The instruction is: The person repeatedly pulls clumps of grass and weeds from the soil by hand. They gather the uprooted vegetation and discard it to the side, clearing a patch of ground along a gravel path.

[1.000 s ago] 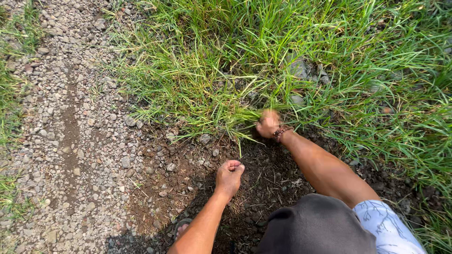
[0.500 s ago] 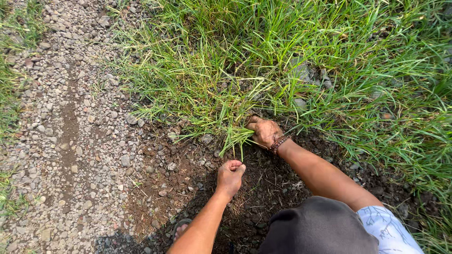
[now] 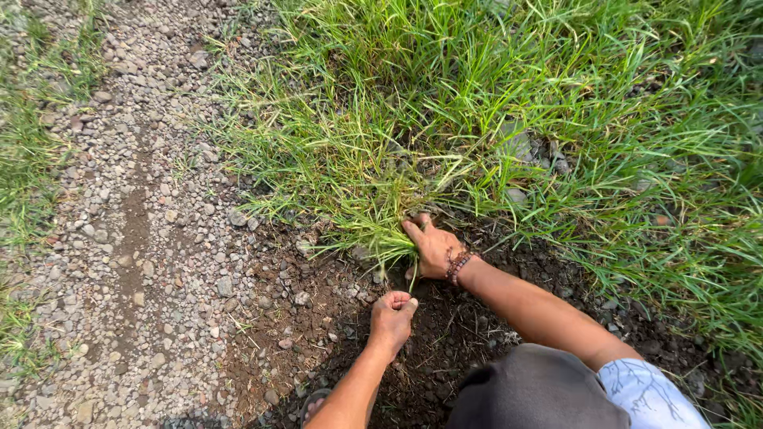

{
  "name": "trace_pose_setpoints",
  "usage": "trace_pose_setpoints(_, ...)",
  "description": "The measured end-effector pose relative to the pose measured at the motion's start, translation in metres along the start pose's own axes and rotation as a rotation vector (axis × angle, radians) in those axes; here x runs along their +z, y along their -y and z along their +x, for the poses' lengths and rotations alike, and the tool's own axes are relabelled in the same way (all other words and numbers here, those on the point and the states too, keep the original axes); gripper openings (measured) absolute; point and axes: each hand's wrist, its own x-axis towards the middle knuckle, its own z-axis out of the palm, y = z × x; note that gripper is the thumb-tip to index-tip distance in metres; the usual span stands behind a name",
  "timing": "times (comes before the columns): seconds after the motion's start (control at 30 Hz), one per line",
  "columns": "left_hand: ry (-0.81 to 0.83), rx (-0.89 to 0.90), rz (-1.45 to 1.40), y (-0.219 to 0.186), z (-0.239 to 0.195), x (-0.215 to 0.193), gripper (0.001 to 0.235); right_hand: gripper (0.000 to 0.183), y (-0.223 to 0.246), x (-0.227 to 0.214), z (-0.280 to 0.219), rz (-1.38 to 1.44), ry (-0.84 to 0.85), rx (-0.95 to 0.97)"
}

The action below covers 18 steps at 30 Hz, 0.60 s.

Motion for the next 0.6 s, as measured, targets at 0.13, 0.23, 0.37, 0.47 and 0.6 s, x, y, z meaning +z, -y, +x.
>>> trace_pose_setpoints(0.13,-0.027,0.103,0.029,0.008,0.002,-0.006,0.017,0.098,0.014,0.007,0.010,0.002,-0.101,0.253)
trace_pose_setpoints(0.23,-0.025,0.062,0.029,0.018,0.003,-0.013,0.018,0.051,0.016,0.020,0.008,-0.097,-0.118,0.089)
trace_pose_setpoints(0.37,-0.069,0.053,-0.076,0.016,0.013,-0.013,0.020,0.047,0.012,0.020,0.011,-0.103,-0.042,-0.211)
trace_pose_setpoints(0.47,-0.094,0.067,-0.082,0.021,0.013,-0.014,0.021,0.049,0.009,0.027,0.015,-0.082,-0.055,-0.314)
trace_pose_setpoints(0.6,-0.075,0.151,-0.051,0.016,0.010,-0.013,0.021,0.037,-0.004,0.033,0.025,-0.073,-0.109,-0.245)
